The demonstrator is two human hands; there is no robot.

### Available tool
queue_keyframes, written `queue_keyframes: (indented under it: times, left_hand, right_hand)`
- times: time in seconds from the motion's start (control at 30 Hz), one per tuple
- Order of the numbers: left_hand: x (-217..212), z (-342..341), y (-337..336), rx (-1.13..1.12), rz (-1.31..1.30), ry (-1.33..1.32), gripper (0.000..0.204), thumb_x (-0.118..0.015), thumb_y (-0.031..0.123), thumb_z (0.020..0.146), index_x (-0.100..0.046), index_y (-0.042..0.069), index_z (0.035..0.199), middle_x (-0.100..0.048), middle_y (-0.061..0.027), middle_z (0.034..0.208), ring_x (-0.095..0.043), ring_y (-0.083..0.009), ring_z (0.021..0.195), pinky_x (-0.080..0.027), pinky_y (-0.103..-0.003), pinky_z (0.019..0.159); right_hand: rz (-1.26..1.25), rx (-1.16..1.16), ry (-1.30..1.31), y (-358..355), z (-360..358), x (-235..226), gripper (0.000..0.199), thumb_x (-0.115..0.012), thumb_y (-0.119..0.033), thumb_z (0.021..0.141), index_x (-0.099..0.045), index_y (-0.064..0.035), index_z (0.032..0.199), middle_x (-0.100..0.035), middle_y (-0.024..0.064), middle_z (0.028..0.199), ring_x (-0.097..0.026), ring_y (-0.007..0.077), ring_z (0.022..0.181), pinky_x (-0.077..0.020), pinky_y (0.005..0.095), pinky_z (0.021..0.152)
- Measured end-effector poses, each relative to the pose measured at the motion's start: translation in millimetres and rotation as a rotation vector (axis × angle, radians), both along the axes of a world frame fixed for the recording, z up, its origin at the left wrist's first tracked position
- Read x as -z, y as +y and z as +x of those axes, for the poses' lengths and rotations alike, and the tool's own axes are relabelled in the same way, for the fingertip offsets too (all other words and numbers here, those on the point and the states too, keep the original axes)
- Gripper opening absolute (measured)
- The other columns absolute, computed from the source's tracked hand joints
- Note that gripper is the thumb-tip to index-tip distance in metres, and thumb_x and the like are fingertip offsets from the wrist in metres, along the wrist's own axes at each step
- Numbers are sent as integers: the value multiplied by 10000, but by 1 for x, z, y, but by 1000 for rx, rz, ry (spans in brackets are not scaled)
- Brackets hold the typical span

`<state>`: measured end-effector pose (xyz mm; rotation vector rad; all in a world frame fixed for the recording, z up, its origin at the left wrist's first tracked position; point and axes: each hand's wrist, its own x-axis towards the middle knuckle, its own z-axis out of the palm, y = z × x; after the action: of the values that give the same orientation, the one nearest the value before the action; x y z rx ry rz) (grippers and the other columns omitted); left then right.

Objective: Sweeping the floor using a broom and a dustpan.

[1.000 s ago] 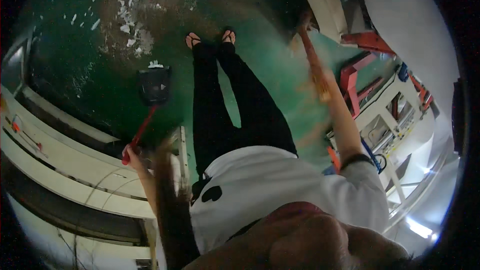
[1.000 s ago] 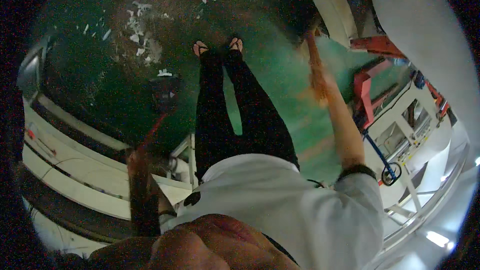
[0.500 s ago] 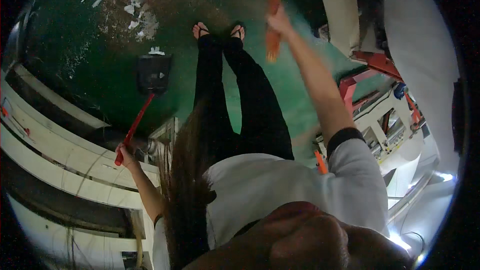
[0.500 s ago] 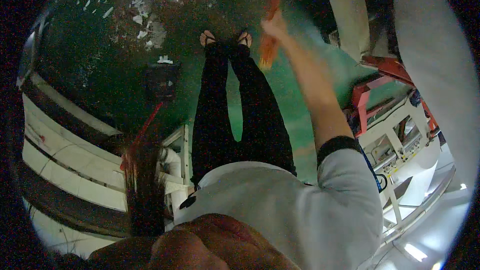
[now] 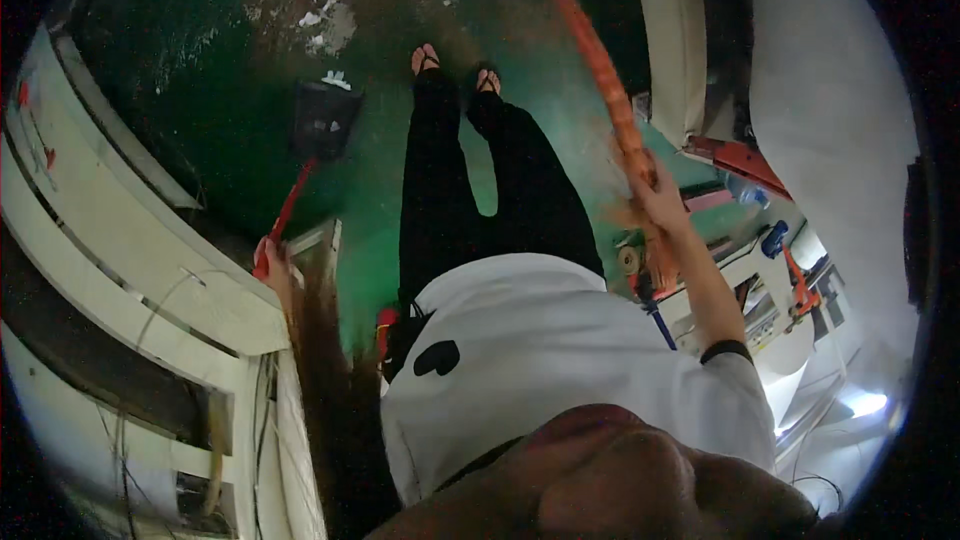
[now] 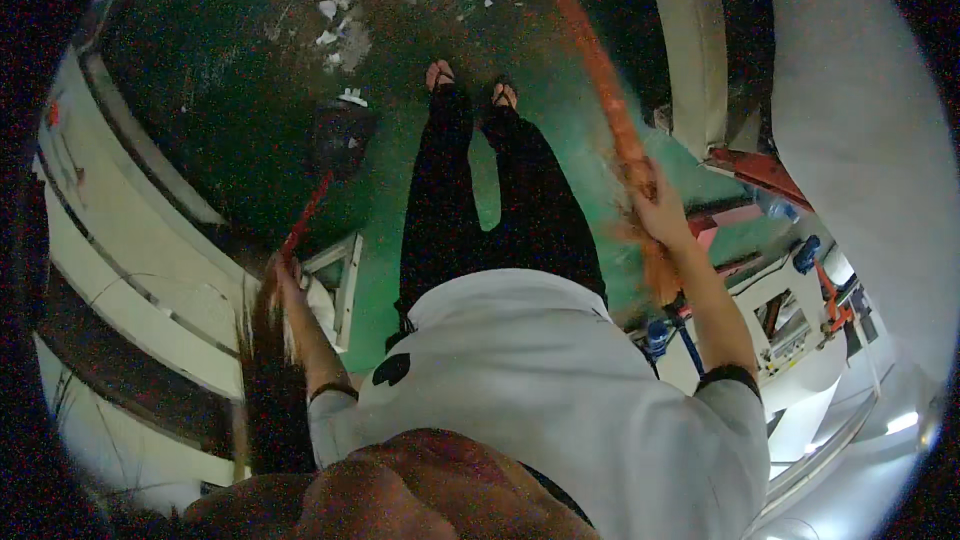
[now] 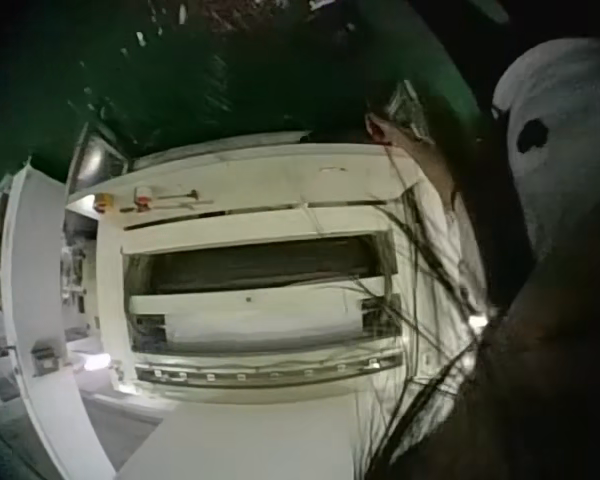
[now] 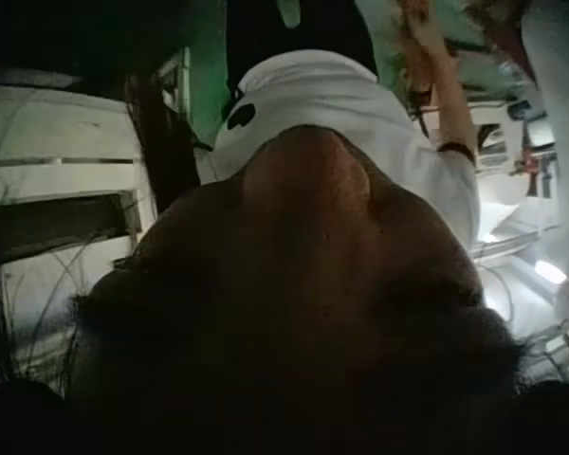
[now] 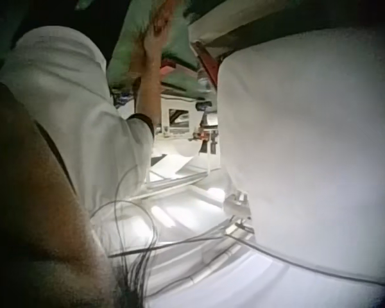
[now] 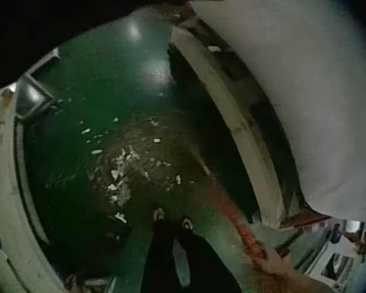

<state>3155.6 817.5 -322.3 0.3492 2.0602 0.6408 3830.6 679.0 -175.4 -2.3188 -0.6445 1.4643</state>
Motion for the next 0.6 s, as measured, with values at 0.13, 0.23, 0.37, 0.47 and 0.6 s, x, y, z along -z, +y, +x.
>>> queue_keyframes:
  times: [0.13, 0.23, 0.37, 0.47, 0.6]
  left_hand:
    - [-30, 35, -37, -21, 213, 0, 258, -557, 173, 837, -512, 14, 1036, -567, -77, 932, -564, -152, 788, -487, -280, 700]
    - [-36, 43, -64, -175, 185, 32, 244, -566, 169, 828, -515, 29, 1021, -572, -79, 914, -568, -157, 786, -496, -291, 684]
    - [-27, 37, -113, -265, 407, -318, 261, -601, 199, 802, -522, 25, 981, -584, -92, 885, -585, -181, 762, -500, -294, 670]
    - [-66, 77, -127, -301, 227, 25, 308, -611, 222, 794, -512, 18, 1003, -586, -105, 890, -594, -202, 763, -497, -290, 667]
    - [-77, 102, -147, -394, 302, 20, 329, -604, 217, 796, -501, -1, 1020, -586, -122, 892, -605, -233, 750, -494, -303, 685]
  right_hand:
    - [-315, -342, -337, -37, 60, -17, 516, -530, -228, 815, -341, 5, 1235, -575, 231, 958, -582, 365, 843, -456, 390, 717]
    - [-218, -447, -461, -43, 90, 26, 433, -536, -220, 787, -426, 15, 1134, -594, 209, 896, -585, 352, 807, -455, 393, 684]
    - [-329, -43, 176, -36, 134, 166, 365, -581, -217, 739, -534, 10, 1021, -597, 143, 936, -569, 223, 794, -454, 343, 693]
    - [-306, -49, 211, 22, 47, 157, 273, -579, -189, 756, -556, -24, 972, -542, 52, 768, -511, 147, 667, -415, 286, 599]
    - [-198, -169, 344, 74, 4, 152, 306, -594, -228, 757, -564, -29, 987, -589, 67, 831, -569, 172, 766, -456, 320, 697]
